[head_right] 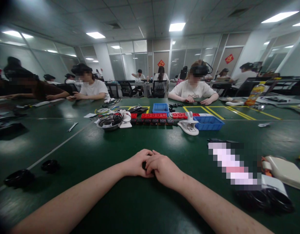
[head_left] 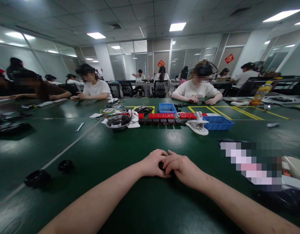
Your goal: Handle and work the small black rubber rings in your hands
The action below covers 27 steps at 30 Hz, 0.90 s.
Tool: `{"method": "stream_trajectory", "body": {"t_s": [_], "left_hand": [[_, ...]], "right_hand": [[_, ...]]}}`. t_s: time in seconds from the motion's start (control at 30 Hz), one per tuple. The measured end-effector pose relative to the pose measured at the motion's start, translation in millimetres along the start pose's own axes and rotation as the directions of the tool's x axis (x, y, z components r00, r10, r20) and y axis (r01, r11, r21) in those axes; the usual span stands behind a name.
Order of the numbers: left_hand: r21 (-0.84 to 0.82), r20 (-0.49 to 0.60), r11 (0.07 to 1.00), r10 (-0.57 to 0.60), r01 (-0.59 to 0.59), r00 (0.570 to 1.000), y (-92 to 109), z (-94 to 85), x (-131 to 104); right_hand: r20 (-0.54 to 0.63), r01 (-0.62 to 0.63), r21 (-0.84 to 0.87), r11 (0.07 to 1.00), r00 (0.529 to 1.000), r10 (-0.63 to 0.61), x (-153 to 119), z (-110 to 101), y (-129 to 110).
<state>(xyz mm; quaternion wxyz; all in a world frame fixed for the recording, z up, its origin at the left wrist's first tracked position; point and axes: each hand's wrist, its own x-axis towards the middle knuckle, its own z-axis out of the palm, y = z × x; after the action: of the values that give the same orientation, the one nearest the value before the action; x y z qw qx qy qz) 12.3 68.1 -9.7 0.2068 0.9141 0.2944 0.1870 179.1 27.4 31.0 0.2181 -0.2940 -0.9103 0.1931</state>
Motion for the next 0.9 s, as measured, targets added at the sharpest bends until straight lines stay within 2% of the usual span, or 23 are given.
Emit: {"method": "stream_trajectory", "body": {"t_s": [0.17, 0.3, 0.37, 0.5, 0.57, 0.63, 0.77, 0.9], "left_hand": [[0.016, 0.023, 1.000, 0.004, -0.004, 1.000, 0, -2.2, 0], [0.009, 0.050, 1.000, 0.026, -0.026, 0.998, 2, -6.6, -1], [0.032, 0.029, 0.999, -0.009, 0.008, 1.000, 3, -7.1, -1], [0.141, -0.041, 0.989, -0.036, 0.042, 0.998, 8, -4.7, -2], [0.193, -0.080, 0.981, -0.022, 0.038, 0.997, 11, -2.8, -2], [0.227, -0.095, 0.973, -0.014, 0.035, 0.995, 13, -0.8, -2], [0.255, -0.105, 0.964, -0.047, 0.072, 0.993, 16, 4.1, -1], [0.254, -0.141, 0.961, -0.077, 0.111, 0.987, 17, 7.9, 1]], "right_hand": [[-0.027, 0.026, 0.010, 1.000, 0.999, -0.026, -2, 0, 0], [-0.137, -0.002, -0.046, 0.999, 0.991, -0.005, -5, -6, -3], [-0.205, -0.059, -0.077, 0.995, 0.978, 0.042, -5, -10, -6], [-0.291, -0.269, -0.123, 0.955, 0.930, 0.225, -2, -13, -11], [-0.274, -0.355, -0.153, 0.922, 0.912, 0.305, -1, -10, -11], [-0.210, -0.396, -0.186, 0.899, 0.910, 0.357, 0, -6, -11], [-0.098, -0.421, -0.227, 0.878, 0.907, 0.410, 1, -2, -12], [-0.085, -0.426, -0.233, 0.874, 0.904, 0.418, 3, -3, -13]]}}
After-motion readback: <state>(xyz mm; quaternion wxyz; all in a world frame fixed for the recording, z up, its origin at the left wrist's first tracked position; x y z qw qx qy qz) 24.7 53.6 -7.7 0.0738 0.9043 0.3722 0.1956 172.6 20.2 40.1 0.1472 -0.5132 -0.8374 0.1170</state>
